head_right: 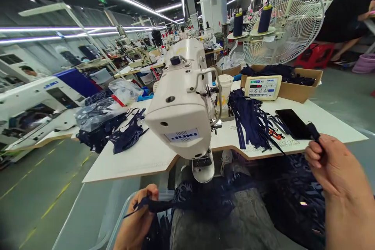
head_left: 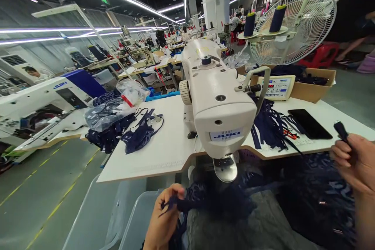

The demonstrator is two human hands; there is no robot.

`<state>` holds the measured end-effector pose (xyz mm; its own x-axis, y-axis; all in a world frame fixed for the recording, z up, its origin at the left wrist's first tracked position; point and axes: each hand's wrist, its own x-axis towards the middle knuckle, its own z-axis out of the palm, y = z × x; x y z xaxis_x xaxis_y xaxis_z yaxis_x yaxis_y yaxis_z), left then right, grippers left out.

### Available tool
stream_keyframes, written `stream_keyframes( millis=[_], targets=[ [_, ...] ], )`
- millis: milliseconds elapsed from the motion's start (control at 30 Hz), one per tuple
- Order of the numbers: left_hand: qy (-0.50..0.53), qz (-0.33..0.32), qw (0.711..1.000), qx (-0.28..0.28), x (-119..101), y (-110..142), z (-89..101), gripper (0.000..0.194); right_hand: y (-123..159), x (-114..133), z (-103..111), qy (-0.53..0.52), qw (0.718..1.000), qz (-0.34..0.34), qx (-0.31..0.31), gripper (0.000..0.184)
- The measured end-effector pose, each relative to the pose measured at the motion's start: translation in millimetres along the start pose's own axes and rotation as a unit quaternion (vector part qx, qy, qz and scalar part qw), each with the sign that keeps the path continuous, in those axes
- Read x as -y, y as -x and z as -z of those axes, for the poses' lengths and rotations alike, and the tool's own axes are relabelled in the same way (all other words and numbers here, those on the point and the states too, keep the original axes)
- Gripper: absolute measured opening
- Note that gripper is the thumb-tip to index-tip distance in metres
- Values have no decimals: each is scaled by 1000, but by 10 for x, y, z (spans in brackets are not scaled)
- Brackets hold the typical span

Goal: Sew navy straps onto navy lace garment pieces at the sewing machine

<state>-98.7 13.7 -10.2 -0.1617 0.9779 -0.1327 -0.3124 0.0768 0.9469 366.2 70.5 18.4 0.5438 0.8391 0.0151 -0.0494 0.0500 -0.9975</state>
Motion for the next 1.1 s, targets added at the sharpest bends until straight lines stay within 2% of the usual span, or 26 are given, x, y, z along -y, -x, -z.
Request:
stream_keyframes(
  millis=[67, 133, 200, 267, 367, 467, 533, 633, 733, 800, 867, 1000, 1100],
  targets=[
    [-62, 7, 996, 65, -45, 31, -130, 55, 46, -32, -70, -49, 997, -43, 31, 34],
    [-131, 24, 987, 94, -81, 59, -255, 53, 110, -98, -157, -61, 994, -60, 68, 26],
    [-185, 32, 978, 87, -97, 84, -380, 39, 209, -166, -279, -16, 992, -62, 110, 24],
    [-219, 42, 971, 90, -98, 106, -503, 17, 334, -209, -435, 52, 983, -57, 166, 31],
    [-242, 82, 954, 160, -95, 134, -671, 34, 523, -203, -679, 137, 953, 17, 269, 39],
    [-233, 91, 943, 221, -106, 147, -811, 29, 675, -136, -863, 180, 915, 93, 347, 31],
    [-238, 87, 939, 230, -115, 143, -898, 24, 759, -87, -944, 194, 904, 109, 366, 27],
    [-265, 72, 938, 209, -119, 125, -1032, 25, 878, -45, -1021, 210, 893, 98, 385, 26],
    [-275, -1, 943, 186, -115, 111, -1150, 21, 979, -51, -1066, 225, 881, 103, 403, 26],
    [-269, -32, 943, 193, -112, 110, -1201, 22, 1022, -66, -1082, 225, 882, 121, 397, 25],
    [-257, -35, 945, 201, -103, 111, -1226, 27, 1045, -78, -1088, 219, 886, 127, 388, 23],
    [-250, -29, 951, 181, -58, 100, -1227, 29, 1061, -76, -1097, 214, 883, 110, 404, 22],
    [-262, -52, 951, 158, -14, 89, -1224, 30, 1074, -72, -1113, 220, 881, 97, 406, 21]
  ],
)
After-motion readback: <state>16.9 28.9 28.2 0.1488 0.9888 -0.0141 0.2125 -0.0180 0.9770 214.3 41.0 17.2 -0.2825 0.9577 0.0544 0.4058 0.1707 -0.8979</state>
